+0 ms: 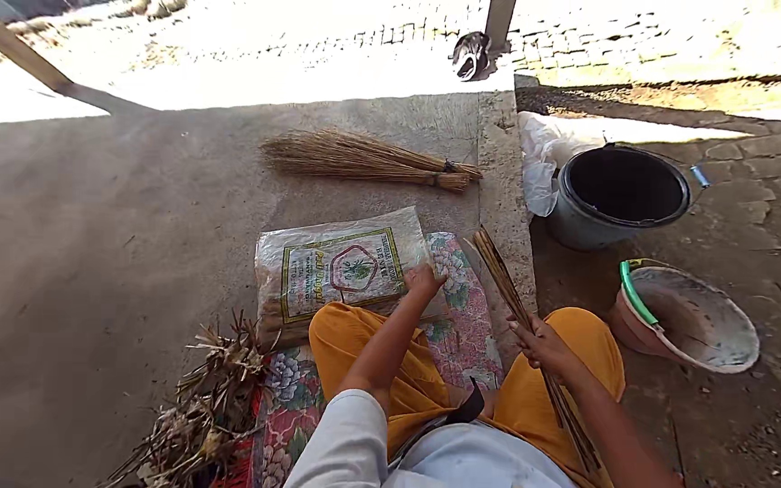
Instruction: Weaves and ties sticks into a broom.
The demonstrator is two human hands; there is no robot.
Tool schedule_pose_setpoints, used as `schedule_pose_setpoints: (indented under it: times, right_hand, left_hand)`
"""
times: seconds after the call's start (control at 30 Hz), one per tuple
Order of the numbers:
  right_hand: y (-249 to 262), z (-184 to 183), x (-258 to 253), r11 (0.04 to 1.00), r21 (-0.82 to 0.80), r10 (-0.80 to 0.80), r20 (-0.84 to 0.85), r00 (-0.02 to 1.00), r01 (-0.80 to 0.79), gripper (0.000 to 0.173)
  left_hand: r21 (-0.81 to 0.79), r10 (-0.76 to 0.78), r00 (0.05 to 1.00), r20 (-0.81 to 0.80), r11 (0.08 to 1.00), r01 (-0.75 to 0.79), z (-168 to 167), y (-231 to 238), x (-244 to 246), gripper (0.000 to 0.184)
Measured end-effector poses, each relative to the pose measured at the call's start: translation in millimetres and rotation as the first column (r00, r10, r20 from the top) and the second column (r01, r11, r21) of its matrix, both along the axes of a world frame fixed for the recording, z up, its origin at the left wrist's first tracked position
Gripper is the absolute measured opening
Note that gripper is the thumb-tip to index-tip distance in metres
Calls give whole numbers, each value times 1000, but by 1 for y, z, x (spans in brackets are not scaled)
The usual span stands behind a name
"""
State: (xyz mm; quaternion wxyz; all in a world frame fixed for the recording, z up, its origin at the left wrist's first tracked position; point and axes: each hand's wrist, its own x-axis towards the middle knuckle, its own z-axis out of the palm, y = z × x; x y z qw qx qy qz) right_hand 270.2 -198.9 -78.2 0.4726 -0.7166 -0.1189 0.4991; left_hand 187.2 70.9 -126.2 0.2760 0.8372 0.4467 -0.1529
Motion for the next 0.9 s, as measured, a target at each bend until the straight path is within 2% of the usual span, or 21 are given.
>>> schedule_pose_setpoints:
  times: [0.13, 0.27, 0.43, 0.5, 0.63, 0.7, 0.8, 0.9]
  right_hand:
    - [-6, 0, 5, 1000, -15, 1, -6, 1000, -1, 37]
    - [-3, 6, 0, 993, -37, 110, 39, 993, -109, 44]
    - [14, -4, -13, 979, 63, 183, 163, 970, -195, 46]
    - [16, -5, -15, 970, 68, 219, 179, 959, -234, 43]
    - [12, -3, -9, 949, 46, 300, 168, 939, -311, 44]
    - [15, -1, -3, 941, 0, 334, 169, 927, -339, 48]
    - [24, -7, 8, 915, -54, 403, 188, 895, -401, 50]
    - [48, -15, 15, 850, -99, 526, 219, 822, -518, 42]
  left_hand:
    - [18, -21, 986, -163, 1000, 24, -21, 8, 8, 70]
    - [38, -52, 983, -175, 998, 59, -23, 16, -3, 61]
    - [106, -151, 989, 7, 983, 149, -29, 25, -20, 43]
    - [167, -125, 986, 109, 980, 106, -20, 21, -27, 41]
    - [235, -11, 958, 286, 970, -59, 18, -2, -49, 39]
    - [264, 6, 925, 380, 958, -115, 19, -2, -67, 37]
    - [267, 27, 905, 424, 951, -154, 21, -6, -89, 35]
    - [264, 33, 914, 404, 953, -151, 30, -16, -98, 34]
